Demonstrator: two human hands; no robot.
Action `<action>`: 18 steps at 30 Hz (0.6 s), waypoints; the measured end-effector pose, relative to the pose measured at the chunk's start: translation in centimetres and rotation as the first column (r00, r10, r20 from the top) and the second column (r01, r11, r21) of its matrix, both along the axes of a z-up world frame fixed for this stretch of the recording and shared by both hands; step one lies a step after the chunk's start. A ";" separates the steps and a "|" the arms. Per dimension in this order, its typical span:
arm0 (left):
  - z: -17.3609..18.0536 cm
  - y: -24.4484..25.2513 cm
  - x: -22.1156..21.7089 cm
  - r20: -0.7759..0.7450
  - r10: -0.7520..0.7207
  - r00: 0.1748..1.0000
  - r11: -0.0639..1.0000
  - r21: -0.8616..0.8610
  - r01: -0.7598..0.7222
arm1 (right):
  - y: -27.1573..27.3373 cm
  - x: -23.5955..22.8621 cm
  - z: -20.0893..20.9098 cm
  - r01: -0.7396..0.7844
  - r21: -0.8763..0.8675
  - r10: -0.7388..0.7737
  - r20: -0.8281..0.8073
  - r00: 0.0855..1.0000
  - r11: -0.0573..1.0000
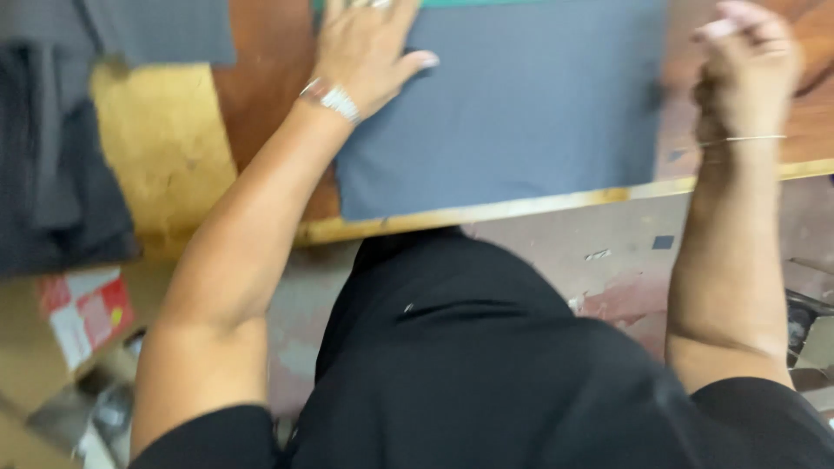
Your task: The person uses a yellow electric rotary cutter to trim a piece of dark gray fabric on a wooden table. They then use a green ruler and chalk to measure and mark straight lines on the fabric for further cutting.
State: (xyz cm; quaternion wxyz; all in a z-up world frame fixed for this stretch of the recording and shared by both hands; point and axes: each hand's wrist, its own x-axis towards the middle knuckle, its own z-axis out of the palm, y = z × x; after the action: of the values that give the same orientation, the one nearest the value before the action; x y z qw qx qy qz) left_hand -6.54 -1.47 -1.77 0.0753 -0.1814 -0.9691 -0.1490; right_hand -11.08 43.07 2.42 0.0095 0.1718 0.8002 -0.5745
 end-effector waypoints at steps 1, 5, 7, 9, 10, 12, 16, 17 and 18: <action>-0.1 -0.7 -0.8 -0.031 -0.018 0.999 1.000 0.011 0.019 | 0.1 -0.9 -0.2 0.019 0.011 -0.018 -0.031 0.999 1.000; -2.8 -3.9 -3.8 -0.134 0.159 0.978 0.984 0.103 -0.146 | -0.2 -4.3 -0.6 -0.372 0.612 0.590 -0.195 0.784 0.697; -4.0 -5.3 -5.5 -0.185 0.206 0.961 0.978 0.080 -0.195 | -0.9 -6.1 -0.3 -0.374 0.768 0.693 -0.122 0.710 0.519; -4.6 -6.1 -6.8 -0.142 0.279 0.950 0.959 -0.010 -0.283 | -1.5 -7.7 0.2 -0.482 0.819 0.748 0.102 0.656 0.311; -4.6 -6.2 -7.4 -0.145 0.271 0.951 0.961 -0.006 -0.275 | -1.1 -9.1 -0.6 -0.476 0.822 0.742 0.102 0.663 0.313; -4.7 -6.3 -8.3 0.006 0.289 0.957 0.957 0.032 -0.289 | -0.1 -11.4 -2.2 -0.544 0.836 0.707 0.341 0.620 0.074; -3.4 -6.2 -9.2 0.268 0.339 0.902 0.926 0.074 -0.370 | -1.5 -13.7 -0.4 -0.713 0.700 0.602 0.548 0.580 0.050; -4.4 -6.7 -9.6 0.280 0.318 0.906 0.934 0.072 -0.350 | -1.6 -14.1 -0.5 -0.765 0.636 0.574 0.592 0.566 0.099; -5.4 -7.3 -9.9 0.292 0.297 0.909 0.941 0.070 -0.330 | -1.7 -14.4 -0.7 -0.809 0.568 0.547 0.634 0.547 0.151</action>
State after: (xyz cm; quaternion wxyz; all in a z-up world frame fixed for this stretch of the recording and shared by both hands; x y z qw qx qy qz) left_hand -16.47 -8.73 -7.15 -0.0275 0.0044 -0.9760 -0.2159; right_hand -25.48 41.33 1.68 0.3007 -0.1507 0.9414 -0.0266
